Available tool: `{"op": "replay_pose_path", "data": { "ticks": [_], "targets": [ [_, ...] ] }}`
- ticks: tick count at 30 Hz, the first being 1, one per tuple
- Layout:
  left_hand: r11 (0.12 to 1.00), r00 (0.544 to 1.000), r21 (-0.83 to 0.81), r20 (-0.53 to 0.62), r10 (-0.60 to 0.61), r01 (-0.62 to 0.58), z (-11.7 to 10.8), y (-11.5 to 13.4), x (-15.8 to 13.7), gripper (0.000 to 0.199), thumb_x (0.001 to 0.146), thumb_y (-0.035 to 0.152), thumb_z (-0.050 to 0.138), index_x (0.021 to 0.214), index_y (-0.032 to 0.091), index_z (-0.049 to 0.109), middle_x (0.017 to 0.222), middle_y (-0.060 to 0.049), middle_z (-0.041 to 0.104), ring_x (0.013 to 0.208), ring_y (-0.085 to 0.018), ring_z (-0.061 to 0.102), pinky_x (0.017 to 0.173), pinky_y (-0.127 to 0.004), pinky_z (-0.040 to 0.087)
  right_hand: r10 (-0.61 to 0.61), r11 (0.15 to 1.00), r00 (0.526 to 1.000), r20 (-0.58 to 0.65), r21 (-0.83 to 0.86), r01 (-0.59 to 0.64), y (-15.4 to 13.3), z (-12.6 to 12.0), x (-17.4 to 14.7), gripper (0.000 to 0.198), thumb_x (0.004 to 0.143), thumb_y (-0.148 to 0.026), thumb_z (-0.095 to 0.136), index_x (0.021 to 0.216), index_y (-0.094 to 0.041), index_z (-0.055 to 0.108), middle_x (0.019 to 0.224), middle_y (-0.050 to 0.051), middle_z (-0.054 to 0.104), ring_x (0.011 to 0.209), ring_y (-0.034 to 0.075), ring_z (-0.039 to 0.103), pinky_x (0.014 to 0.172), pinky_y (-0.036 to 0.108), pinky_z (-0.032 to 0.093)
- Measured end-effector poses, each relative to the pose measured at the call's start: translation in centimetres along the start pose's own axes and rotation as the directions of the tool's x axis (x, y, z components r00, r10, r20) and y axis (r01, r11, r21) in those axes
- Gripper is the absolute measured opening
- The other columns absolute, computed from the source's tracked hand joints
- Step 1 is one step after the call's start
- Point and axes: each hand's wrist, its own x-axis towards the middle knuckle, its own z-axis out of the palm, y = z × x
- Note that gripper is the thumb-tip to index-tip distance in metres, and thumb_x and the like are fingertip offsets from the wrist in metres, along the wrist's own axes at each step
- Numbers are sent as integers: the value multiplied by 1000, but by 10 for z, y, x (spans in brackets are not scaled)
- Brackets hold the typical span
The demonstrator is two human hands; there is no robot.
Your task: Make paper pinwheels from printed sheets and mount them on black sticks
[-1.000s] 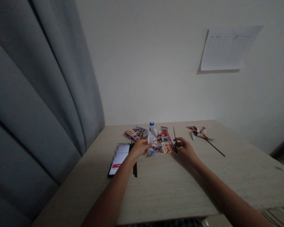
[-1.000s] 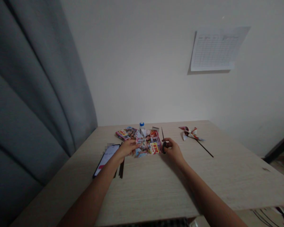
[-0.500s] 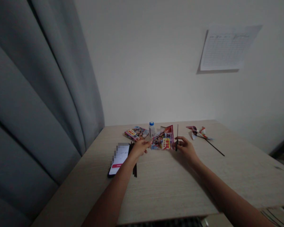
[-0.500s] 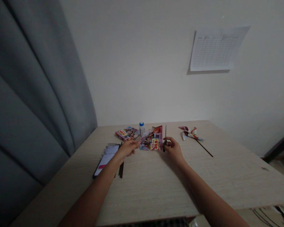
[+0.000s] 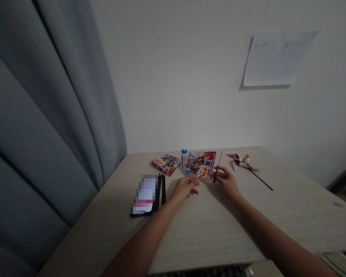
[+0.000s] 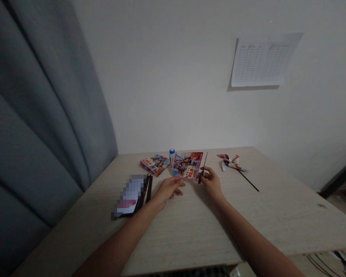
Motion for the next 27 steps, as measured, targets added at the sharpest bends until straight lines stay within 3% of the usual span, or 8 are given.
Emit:
{"op": "replay_pose_path", "data": {
  "ticks": [9,14,18,27],
  "targets": [
    [984,988,-155,-144,63,-85,1,-3,3,40,77,48,71,98,15,65,97,-11,74,51,-9,65,37,-16,18,2,1000,1000,2,12,-2,9,14,-5,60,57,-48,85,102,-20,60,80,6,74,69,21,67,60,28,49],
    [965,990,-245,-124,61,-90,3,-3,4,43,71,50,76,93,15,63,94,-9,73,49,-8,64,35,-17,15,7,999,1000,14,32,-7,9,19,-8,55,58,-43,85,102,-21,60,82,6,75,69,20,67,61,28,50],
    [956,994,-284,-101,51,-77,6,-1,1,42,71,49,77,90,15,63,92,-9,73,50,-8,64,35,-16,15,-58,998,998,30,31,57,7,19,-10,51,61,-41,83,102,-21,60,83,5,74,72,20,67,64,28,50],
    [969,991,-228,-114,69,-93,8,-2,0,37,67,40,77,90,15,62,84,-5,72,47,-7,61,35,-17,17,-103,995,993,64,9,103,6,26,-16,44,64,-35,80,101,-19,61,83,5,72,72,18,64,64,28,49]
  ]
}}
